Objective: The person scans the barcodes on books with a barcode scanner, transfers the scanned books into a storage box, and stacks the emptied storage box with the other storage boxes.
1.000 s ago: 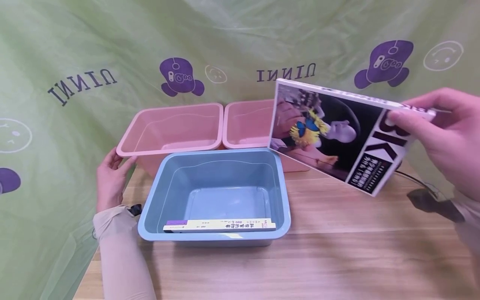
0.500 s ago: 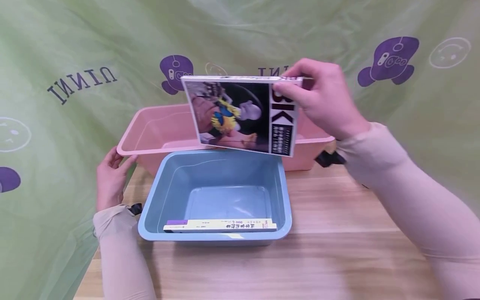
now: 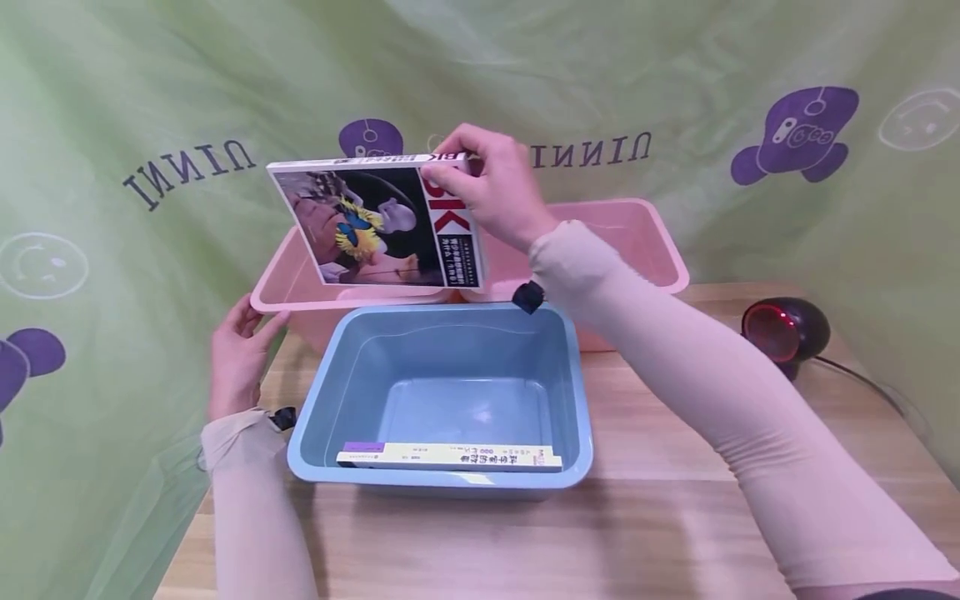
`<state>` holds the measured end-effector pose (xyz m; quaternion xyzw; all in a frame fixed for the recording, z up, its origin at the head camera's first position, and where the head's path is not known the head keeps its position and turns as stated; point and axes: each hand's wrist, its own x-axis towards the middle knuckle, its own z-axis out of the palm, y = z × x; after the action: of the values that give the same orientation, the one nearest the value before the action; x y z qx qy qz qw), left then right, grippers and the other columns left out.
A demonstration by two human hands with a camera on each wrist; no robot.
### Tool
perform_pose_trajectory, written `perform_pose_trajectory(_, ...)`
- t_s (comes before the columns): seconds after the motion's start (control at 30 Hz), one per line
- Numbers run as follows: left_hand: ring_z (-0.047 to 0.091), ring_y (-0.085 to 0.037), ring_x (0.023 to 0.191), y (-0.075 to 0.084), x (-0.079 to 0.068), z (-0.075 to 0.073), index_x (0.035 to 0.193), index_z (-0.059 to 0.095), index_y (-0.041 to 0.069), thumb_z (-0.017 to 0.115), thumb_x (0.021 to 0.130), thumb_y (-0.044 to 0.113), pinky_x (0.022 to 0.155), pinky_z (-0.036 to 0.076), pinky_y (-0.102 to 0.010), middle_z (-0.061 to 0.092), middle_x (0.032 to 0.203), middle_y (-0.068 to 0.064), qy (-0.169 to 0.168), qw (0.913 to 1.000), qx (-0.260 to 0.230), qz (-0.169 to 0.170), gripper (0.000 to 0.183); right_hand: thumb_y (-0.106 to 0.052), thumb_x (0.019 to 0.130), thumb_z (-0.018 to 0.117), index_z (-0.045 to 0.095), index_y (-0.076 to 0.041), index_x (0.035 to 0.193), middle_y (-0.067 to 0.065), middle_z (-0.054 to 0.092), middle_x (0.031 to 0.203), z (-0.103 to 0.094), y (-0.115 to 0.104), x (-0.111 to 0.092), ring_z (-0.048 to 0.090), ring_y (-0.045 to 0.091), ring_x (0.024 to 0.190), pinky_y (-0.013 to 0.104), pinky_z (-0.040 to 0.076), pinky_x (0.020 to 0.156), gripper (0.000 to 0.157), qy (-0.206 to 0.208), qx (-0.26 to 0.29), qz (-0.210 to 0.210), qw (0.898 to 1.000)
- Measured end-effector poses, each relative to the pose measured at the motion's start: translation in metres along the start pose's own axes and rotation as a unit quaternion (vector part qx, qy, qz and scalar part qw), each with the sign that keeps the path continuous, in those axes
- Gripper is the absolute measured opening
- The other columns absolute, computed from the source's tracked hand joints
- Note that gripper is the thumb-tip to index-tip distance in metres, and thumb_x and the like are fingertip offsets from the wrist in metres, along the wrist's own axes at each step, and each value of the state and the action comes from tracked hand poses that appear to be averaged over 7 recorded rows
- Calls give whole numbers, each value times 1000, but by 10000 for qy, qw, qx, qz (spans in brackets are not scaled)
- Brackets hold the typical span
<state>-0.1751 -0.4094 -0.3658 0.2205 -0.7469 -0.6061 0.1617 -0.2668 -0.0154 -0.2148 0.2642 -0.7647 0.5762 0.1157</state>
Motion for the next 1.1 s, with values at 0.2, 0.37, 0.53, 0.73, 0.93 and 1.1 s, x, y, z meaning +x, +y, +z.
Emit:
perform_pose_trajectory(0.2, 46, -19, 162, -3, 0, 3, 173, 44, 22, 83, 104, 24, 109, 55, -9, 49, 175, -9, -88, 9999, 74, 22, 80, -23, 105, 83, 78, -9, 112, 6, 79, 100, 35, 16, 10, 76, 15, 82, 29, 68, 73, 16, -24, 145, -103, 9998)
perform_pose_trajectory(0.37, 46, -19, 162, -3, 2, 4, 173, 44, 21, 84, 103, 24, 103, 56, -6, 49, 175, -10, -75, 10000, -50, 17, 81, -24, 106, 82, 77, -10, 113, 4, 77, 98, 57, 22, 11, 74, 13, 82, 27, 67, 71, 16, -198, 96, -194, 9996)
perform_pose_trajectory(0.53, 48, -20, 161, -2, 2, 4, 173, 44, 18, 84, 103, 20, 106, 56, -7, 51, 173, -10, -43, 9999, -134, 93, 80, -24, 105, 83, 78, -11, 112, 3, 69, 92, 72, 22, 10, 65, 14, 82, 22, 56, 70, 16, -289, -40, -515, 9982)
perform_pose_trajectory(0.73, 48, -20, 161, -4, 0, 2, 172, 45, 19, 85, 102, 21, 103, 57, -6, 53, 171, -8, -3, 9999, -111, 52, 81, -27, 105, 83, 79, -14, 113, 2, 75, 106, 88, 24, 11, 65, 12, 92, 21, 54, 76, 16, -390, -191, -524, 9977)
perform_pose_trajectory(0.93, 48, -21, 160, -3, -2, 2, 172, 45, 19, 86, 102, 22, 101, 57, -6, 52, 172, -11, -25, 9999, -132, 56, 82, -30, 106, 82, 77, -16, 114, 3, 76, 101, 98, 37, 6, 70, 14, 87, 23, 58, 75, 16, -572, -196, -1, 9982)
perform_pose_trajectory(1.1, 50, -20, 159, -1, 1, 0, 172, 45, 18, 85, 102, 17, 103, 56, -6, 55, 170, -9, 34, 9997, -214, 123, 81, -26, 107, 81, 77, -13, 115, 6, 78, 102, 107, 49, -4, 72, 14, 83, 22, 61, 73, 16, -909, 56, 222, 9956)
